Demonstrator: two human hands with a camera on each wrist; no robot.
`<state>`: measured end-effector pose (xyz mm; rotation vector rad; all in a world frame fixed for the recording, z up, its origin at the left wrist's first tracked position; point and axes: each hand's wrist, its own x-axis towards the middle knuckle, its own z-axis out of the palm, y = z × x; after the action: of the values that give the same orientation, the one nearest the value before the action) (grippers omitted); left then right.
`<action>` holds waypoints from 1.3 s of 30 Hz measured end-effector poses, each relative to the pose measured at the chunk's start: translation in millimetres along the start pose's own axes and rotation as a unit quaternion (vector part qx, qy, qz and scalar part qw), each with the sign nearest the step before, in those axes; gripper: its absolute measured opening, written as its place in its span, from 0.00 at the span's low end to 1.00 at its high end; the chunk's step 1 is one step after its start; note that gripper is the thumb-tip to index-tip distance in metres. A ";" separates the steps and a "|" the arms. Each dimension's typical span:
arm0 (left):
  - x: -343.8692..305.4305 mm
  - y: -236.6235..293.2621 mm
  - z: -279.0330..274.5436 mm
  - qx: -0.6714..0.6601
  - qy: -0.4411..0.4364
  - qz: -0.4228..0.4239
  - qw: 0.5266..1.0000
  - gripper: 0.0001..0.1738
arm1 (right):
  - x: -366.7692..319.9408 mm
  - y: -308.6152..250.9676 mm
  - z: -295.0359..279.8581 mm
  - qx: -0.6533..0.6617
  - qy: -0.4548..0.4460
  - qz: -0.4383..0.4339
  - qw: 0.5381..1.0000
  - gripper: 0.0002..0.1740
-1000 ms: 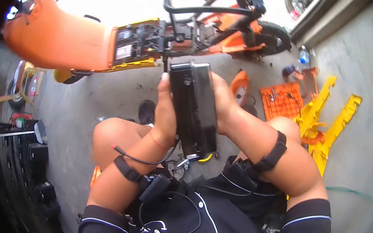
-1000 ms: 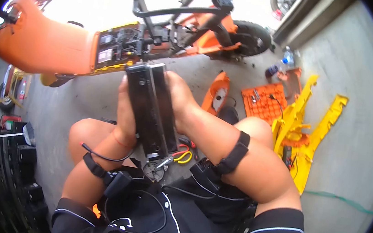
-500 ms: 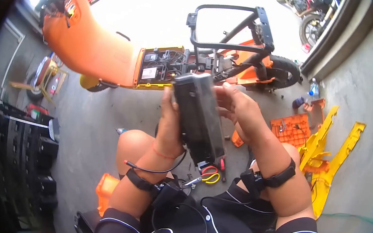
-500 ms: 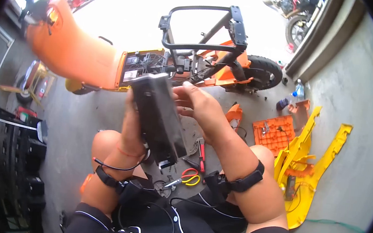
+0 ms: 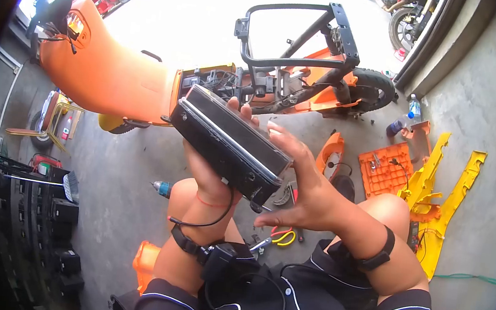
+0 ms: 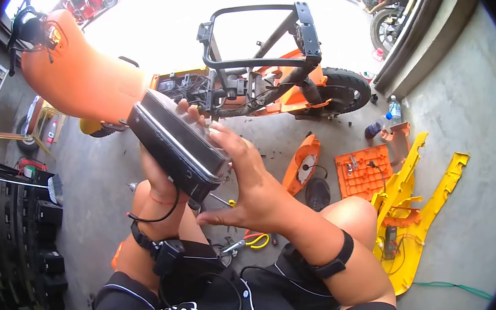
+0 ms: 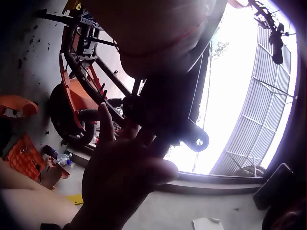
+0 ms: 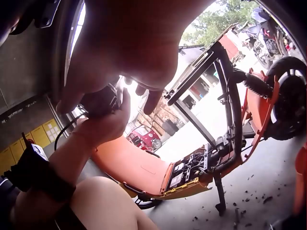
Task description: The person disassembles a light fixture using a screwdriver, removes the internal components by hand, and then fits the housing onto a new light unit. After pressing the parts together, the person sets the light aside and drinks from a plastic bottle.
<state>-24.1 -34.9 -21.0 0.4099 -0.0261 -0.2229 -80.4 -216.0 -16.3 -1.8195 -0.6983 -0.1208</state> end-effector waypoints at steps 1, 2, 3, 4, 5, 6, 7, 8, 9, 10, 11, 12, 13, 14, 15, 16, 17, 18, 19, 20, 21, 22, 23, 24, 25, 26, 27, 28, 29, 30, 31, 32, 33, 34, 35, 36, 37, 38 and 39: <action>1.7 -3.9 1.4 0.005 0.018 0.010 1.000 0.36 | 1.1 1.0 4.5 -0.037 0.054 -0.041 0.997 0.69; 3.8 -7.0 2.7 0.011 0.034 0.017 0.999 0.37 | 1.9 5.0 10.4 -0.039 0.062 -0.038 0.997 0.69; 5.3 -7.9 1.3 0.013 0.031 0.009 0.999 0.37 | 3.1 10.6 16.9 -0.030 0.105 -0.054 0.993 0.67; 6.1 -8.2 -2.0 0.004 -0.008 -0.019 1.000 0.37 | 4.4 13.0 20.9 -0.021 0.146 -0.069 0.987 0.65; 7.5 -9.5 0.6 -0.007 -0.047 -0.045 0.998 0.38 | 6.9 12.0 22.3 -0.026 0.152 -0.067 0.986 0.65; 6.1 -16.8 15.5 0.025 0.020 0.017 0.999 0.37 | 10.2 11.1 22.9 -0.029 0.183 -0.095 0.978 0.63; 9.4 -17.0 12.2 0.025 0.015 0.013 0.999 0.37 | 12.8 10.8 21.6 -0.032 0.212 -0.124 0.969 0.62; 13.5 -14.9 2.5 0.089 -0.019 -0.003 0.996 0.35 | 14.8 11.4 18.3 -0.048 0.222 -0.149 0.962 0.61; 16.7 -11.7 -7.1 0.153 -0.052 -0.019 0.987 0.33 | 16.1 10.9 13.0 -0.051 0.225 -0.150 0.961 0.61; 18.3 -8.3 -14.6 0.205 -0.076 0.011 0.976 0.30 | 15.8 9.8 5.8 -0.050 0.226 -0.150 0.961 0.59; 11.5 -8.0 3.5 0.217 0.008 -0.003 0.976 0.29 | 14.6 8.9 -1.3 -0.047 0.227 -0.149 0.961 0.57; 13.4 -3.5 -6.6 0.235 0.125 0.010 0.964 0.28 | 12.9 8.8 -8.8 -0.053 0.241 -0.130 0.960 0.55; 16.2 4.4 -21.3 0.250 0.240 0.023 0.938 0.28 | 9.1 5.3 -17.9 -0.083 0.230 -0.100 0.964 0.55; 11.6 10.6 -21.3 0.307 0.213 0.059 0.926 0.32 | 5.3 4.1 -25.2 -0.109 0.215 -0.078 0.967 0.54; 6.0 11.2 -19.3 0.306 0.211 0.060 0.926 0.32 | 2.2 3.2 -31.4 -0.137 0.197 -0.058 0.969 0.54; 0.2 13.1 -14.9 0.414 0.085 0.130 0.897 0.36 | -1.1 2.4 -35.6 -0.140 0.196 -0.060 0.969 0.54; -4.7 13.7 -6.6 0.507 -0.043 0.198 0.838 0.39 | -4.7 1.7 -38.5 -0.130 0.165 -0.026 0.977 0.53; -9.1 13.1 -3.4 0.503 -0.042 0.201 0.839 0.39 | -7.7 1.1 -40.4 -0.120 0.133 0.008 0.984 0.52; -14.4 12.3 -1.8 0.581 -0.113 0.176 0.787 0.47 | -10.6 1.9 -41.2 -0.122 0.130 0.009 0.984 0.52; -19.7 11.4 -0.5 0.651 -0.182 0.147 0.722 0.57 | -13.6 3.4 -41.3 -0.091 0.093 0.019 0.991 0.51; -25.1 10.8 1.7 0.711 -0.248 0.117 0.648 0.67 | -15.4 2.8 -41.8 -0.059 0.056 0.030 0.996 0.50; -31.9 9.8 6.5 0.767 -0.254 0.111 0.579 0.69 | -17.0 -1.4 -43.6 -0.037 0.008 0.054 0.998 0.51; -34.6 9.7 2.2 0.766 -0.251 0.111 0.582 0.69 | -18.6 -1.8 -41.5 -0.037 0.004 0.055 0.998 0.51; -35.6 11.4 -4.3 0.760 -0.265 0.066 0.590 0.67 | -19.1 -1.3 -38.1 0.027 -0.015 0.059 0.998 0.51; -37.1 12.8 -7.5 0.753 -0.279 0.021 0.595 0.65 | -19.5 -1.9 -35.8 0.090 -0.033 0.062 0.993 0.50; -40.1 12.3 -3.5 0.753 -0.270 0.052 0.597 0.57 | -18.9 -6.9 -36.6 0.134 -0.050 0.083 0.986 0.50; -43.7 11.2 2.7 0.754 -0.271 0.054 0.597 0.57 | -19.1 -7.8 -34.7 0.133 -0.050 0.082 0.986 0.50; -47.6 9.6 9.6 0.777 -0.232 0.067 0.582 0.54 | -18.9 -7.5 -32.2 0.133 -0.022 0.074 0.988 0.50; -50.2 8.0 14.2 0.798 -0.192 0.081 0.566 0.51 | -17.8 -8.2 -30.7 0.132 0.006 0.066 0.989 0.51; -51.9 5.9 14.6 0.798 -0.190 0.085 0.566 0.51 | -17.1 -9.8 -31.8 0.130 0.003 0.062 0.990 0.51; -53.2 3.8 12.4 0.798 -0.179 0.109 0.565 0.49 | -16.6 -11.3 -33.9 0.042 0.002 0.032 0.999 0.51; -54.4 1.3 10.4 0.798 -0.168 0.132 0.564 0.48 | -15.6 -12.5 -35.4 -0.047 0.002 0.002 0.999 0.51; -57.1 -1.3 8.8 0.796 -0.167 0.135 0.566 0.48 | -15.2 -11.4 -34.4 -0.050 0.000 0.001 0.999 0.51; -59.8 -4.4 7.4 0.809 -0.158 0.136 0.549 0.47 | -15.5 -8.2 -32.8 -0.059 0.009 -0.001 0.998 0.52; -61.7 -7.5 7.7 0.822 -0.150 0.137 0.532 0.46 | -15.3 -7.9 -31.9 -0.069 0.018 -0.003 0.997 0.53; -63.8 -10.8 10.8 0.823 -0.141 0.133 0.534 0.45 | -13.9 -14.7 -26.9 -0.088 0.056 -0.021 0.994 0.45; -66.6 -15.1 12.4 0.821 -0.141 0.137 0.536 0.45 | -16.9 -13.5 -23.9 -0.091 0.054 -0.023 0.994 0.45; -67.4 -17.9 13.6 0.825 -0.132 0.142 0.530 0.47 | -15.1 -9.3 -20.0 -0.057 0.093 -0.007 0.994 0.41; -69.1 -18.8 13.8 0.832 -0.121 0.146 0.521 0.49 | -10.9 -6.5 -15.0 -0.018 0.132 0.007 0.991 0.38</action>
<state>-96.4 -42.0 -14.5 2.3279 -0.6373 0.1826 -88.9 -232.5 -9.9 -1.8004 -0.4985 -0.3596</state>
